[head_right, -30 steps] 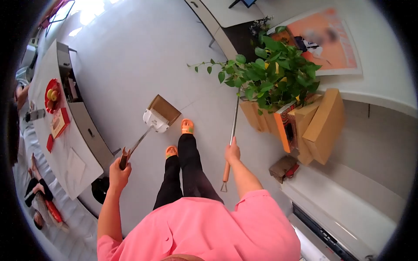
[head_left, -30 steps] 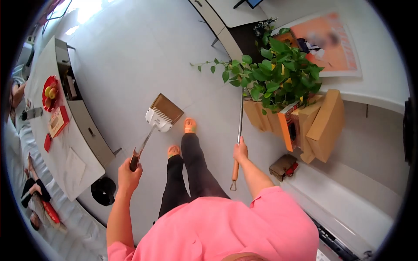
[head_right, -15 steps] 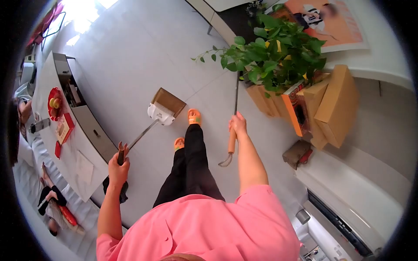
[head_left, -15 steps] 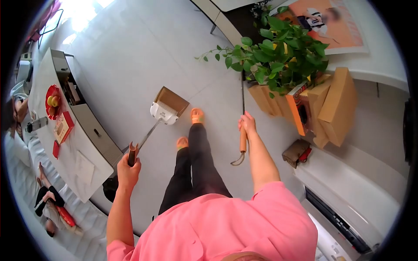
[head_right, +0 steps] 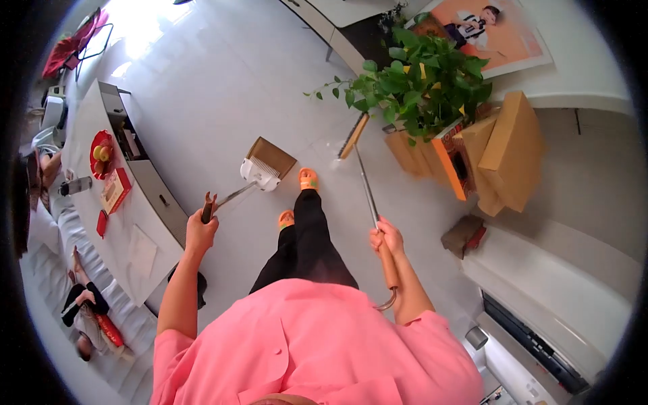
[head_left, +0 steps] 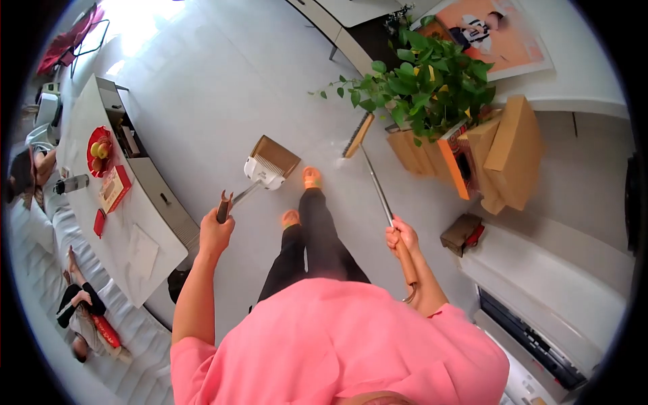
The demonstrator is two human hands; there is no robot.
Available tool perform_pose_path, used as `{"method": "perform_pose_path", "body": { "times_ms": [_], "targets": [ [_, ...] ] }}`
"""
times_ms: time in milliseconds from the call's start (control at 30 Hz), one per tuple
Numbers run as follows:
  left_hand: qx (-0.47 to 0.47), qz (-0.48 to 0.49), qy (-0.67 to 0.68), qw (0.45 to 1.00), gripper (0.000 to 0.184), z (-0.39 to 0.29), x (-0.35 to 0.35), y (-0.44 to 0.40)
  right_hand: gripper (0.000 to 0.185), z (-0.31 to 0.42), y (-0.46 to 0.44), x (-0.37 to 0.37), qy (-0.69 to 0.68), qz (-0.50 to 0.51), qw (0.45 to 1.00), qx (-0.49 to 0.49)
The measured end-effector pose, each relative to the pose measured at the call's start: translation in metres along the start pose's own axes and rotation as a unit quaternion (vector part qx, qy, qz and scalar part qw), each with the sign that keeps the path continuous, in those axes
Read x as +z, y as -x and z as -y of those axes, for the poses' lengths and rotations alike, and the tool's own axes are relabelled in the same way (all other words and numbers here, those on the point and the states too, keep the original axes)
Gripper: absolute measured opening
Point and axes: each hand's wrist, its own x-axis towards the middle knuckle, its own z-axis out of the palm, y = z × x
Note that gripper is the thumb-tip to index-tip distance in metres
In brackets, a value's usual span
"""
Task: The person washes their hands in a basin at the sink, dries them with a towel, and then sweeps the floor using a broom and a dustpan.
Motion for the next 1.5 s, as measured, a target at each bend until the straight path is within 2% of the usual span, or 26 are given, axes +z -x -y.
{"method": "perform_pose_path", "body": {
  "times_ms": [100,133,167,233,300,400,433,500,600,700,800,900,1033,1133,1200,1333,1400,1500],
  "targets": [
    [-0.046,0.04,0.048,0.997,0.02,-0.016,-0.011,0.011,0.056,0.003,0.01,-0.017,0.035,-0.031,0.999,-0.014],
    [-0.026,0.038,0.031,0.998,0.02,-0.011,-0.01,0.009,0.058,0.008,0.014,-0.017,0.045,-0.034,0.998,-0.022],
    [-0.006,0.035,0.015,0.999,0.02,0.0,-0.01,0.003,0.036,0.011,0.028,-0.006,0.041,-0.077,0.995,-0.054],
    [0.028,0.036,-0.021,0.999,0.021,0.012,-0.009,-0.001,0.018,0.012,0.025,-0.032,-0.079,-0.01,0.996,-0.025],
    [0.057,0.04,-0.062,0.996,0.022,0.015,-0.01,0.001,0.01,0.009,0.021,-0.069,-0.188,0.073,0.979,0.02],
    [0.037,0.063,-0.05,0.996,0.024,0.001,-0.014,0.012,0.009,-0.002,0.033,-0.078,-0.188,0.029,0.981,0.037],
    [0.054,0.064,-0.057,0.995,0.024,0.001,-0.015,0.014,0.008,-0.004,0.046,-0.064,-0.091,-0.012,0.996,0.0],
    [0.093,0.069,-0.074,0.991,0.025,0.004,-0.014,0.013,0.007,-0.013,0.08,-0.026,0.1,-0.098,0.987,-0.075],
    [0.114,0.071,-0.102,0.986,0.027,0.013,-0.014,0.011,0.029,-0.035,0.1,-0.043,0.169,-0.084,0.98,-0.066],
    [0.105,0.097,-0.093,0.985,0.028,0.018,-0.013,0.01,0.029,-0.061,0.106,-0.073,0.19,-0.094,0.975,-0.064],
    [0.1,0.117,-0.092,0.984,0.027,0.01,-0.013,0.015,0.029,-0.073,0.1,-0.082,0.179,-0.154,0.968,-0.079],
    [0.111,0.136,-0.099,0.979,0.025,0.012,-0.003,0.013,0.018,-0.062,0.063,-0.091,0.177,-0.208,0.959,-0.075],
    [0.133,0.146,-0.154,0.968,0.024,-0.001,0.014,0.017,0.003,-0.046,-0.023,-0.093,0.203,-0.194,0.956,-0.086],
    [0.144,0.136,-0.179,0.964,0.023,-0.009,0.024,0.017,0.001,-0.054,-0.071,-0.062,0.242,-0.188,0.947,-0.098],
    [0.141,0.132,-0.18,0.964,0.023,-0.015,0.024,0.02,0.003,-0.069,-0.083,-0.034,0.321,-0.192,0.922,-0.096],
    [0.121,0.141,-0.16,0.969,0.023,-0.022,0.022,0.02,0.006,-0.102,-0.051,0.005,0.41,-0.115,0.901,-0.082],
    [0.128,0.144,-0.181,0.965,0.024,-0.024,0.023,0.02,0.016,-0.113,-0.029,0.01,0.425,-0.063,0.903,-0.016],
    [0.123,0.144,-0.192,0.963,0.025,-0.019,0.02,0.021,0.036,-0.118,-0.003,0.007,0.424,0.016,0.905,0.028]
  ]
}}
